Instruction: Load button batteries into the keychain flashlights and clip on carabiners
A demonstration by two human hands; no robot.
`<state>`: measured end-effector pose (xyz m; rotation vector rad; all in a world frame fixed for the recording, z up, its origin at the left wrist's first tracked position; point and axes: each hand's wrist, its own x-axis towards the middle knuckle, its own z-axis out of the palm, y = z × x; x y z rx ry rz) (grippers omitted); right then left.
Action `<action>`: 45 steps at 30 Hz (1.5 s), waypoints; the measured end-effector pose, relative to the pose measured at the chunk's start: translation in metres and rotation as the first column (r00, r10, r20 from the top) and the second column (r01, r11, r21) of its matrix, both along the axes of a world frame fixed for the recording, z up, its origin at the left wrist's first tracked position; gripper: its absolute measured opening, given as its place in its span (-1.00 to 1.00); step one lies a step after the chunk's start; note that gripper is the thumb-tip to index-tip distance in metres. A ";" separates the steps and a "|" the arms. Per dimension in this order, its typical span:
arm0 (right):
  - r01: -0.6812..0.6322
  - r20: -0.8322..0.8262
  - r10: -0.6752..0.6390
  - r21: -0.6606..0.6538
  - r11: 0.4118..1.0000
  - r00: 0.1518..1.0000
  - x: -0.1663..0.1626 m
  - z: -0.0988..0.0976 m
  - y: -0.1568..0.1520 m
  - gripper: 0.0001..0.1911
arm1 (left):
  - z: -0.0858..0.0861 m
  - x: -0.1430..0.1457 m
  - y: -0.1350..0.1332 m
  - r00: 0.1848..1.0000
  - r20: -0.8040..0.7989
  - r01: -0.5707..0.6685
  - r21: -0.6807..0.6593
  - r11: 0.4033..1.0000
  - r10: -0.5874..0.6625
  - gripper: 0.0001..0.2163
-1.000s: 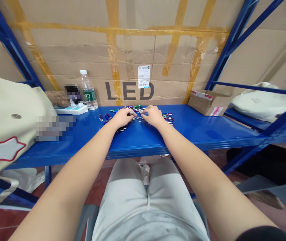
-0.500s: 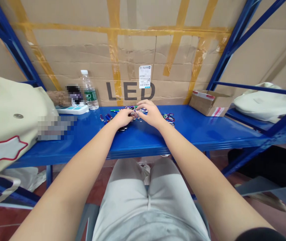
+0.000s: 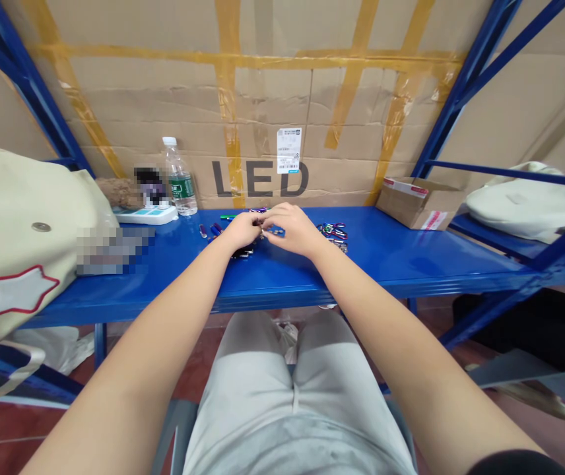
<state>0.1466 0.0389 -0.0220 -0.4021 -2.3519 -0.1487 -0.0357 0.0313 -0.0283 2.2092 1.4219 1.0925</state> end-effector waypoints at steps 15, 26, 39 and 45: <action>-0.010 -0.041 0.008 -0.039 0.999 0.999 -0.003 -0.001 0.000 -0.88 | 0.000 0.001 -0.001 0.999 -0.011 -0.048 -0.027 0.998 0.048 -0.72; 0.027 -0.239 -0.043 -0.068 0.997 0.970 -0.002 -0.003 0.008 -0.87 | 0.001 0.006 -0.004 0.989 -0.125 -0.071 0.035 0.997 0.075 -0.83; -0.007 -0.201 -0.008 -0.074 0.997 0.979 -0.003 -0.009 0.018 -0.85 | 0.001 0.008 -0.003 0.991 -0.133 -0.001 0.045 0.999 0.007 -0.74; -0.022 -0.179 0.010 -0.063 0.998 0.984 0.002 -0.004 0.010 -0.78 | 0.000 0.006 -0.002 0.995 -0.101 -0.027 -0.005 1.000 0.027 -0.79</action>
